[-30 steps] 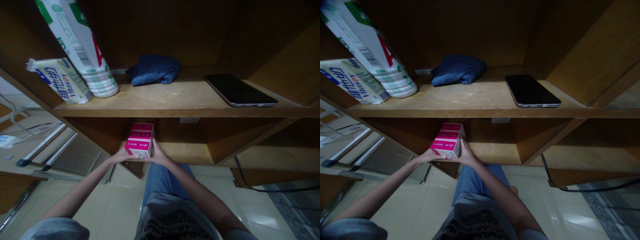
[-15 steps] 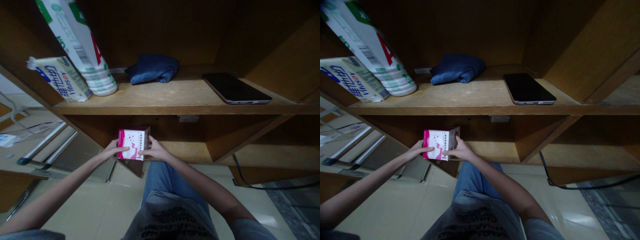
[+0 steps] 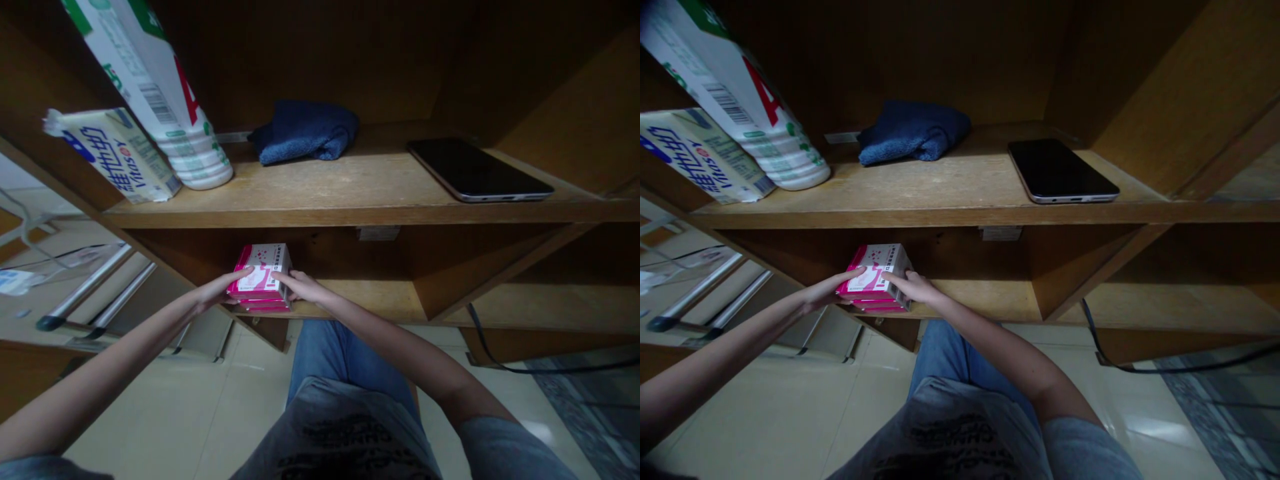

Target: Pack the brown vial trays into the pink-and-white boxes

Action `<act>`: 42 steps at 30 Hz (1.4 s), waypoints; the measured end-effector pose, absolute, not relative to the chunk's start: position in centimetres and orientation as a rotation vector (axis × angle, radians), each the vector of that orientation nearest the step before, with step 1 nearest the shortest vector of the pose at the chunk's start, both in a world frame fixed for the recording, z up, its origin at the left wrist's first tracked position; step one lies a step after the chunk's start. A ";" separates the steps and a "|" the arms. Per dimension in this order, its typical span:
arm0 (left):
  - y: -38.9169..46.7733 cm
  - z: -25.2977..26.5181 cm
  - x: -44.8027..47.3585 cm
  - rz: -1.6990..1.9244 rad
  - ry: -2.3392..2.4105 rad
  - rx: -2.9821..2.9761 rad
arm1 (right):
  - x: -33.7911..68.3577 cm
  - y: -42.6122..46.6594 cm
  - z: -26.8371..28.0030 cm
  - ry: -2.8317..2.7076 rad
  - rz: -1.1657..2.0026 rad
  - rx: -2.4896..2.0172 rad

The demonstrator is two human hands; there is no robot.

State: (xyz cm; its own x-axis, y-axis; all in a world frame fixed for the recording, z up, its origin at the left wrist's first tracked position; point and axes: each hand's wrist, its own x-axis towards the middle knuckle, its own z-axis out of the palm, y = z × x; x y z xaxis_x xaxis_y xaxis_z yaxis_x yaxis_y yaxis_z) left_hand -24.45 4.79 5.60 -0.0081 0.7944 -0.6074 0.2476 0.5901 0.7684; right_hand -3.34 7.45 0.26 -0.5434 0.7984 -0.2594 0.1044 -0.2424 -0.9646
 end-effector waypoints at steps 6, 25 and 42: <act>4.7 5.8 -24.5 0.509 1.603 0.898 | -3.3 6.9 0.8 -1.500 1.874 -1.066; 4.5 5.2 -24.8 0.510 1.657 0.872 | -0.6 7.2 -0.2 -1.819 1.722 -0.927; 4.6 4.0 -25.3 0.530 1.606 0.874 | -1.8 7.4 -2.5 -1.798 1.683 -0.881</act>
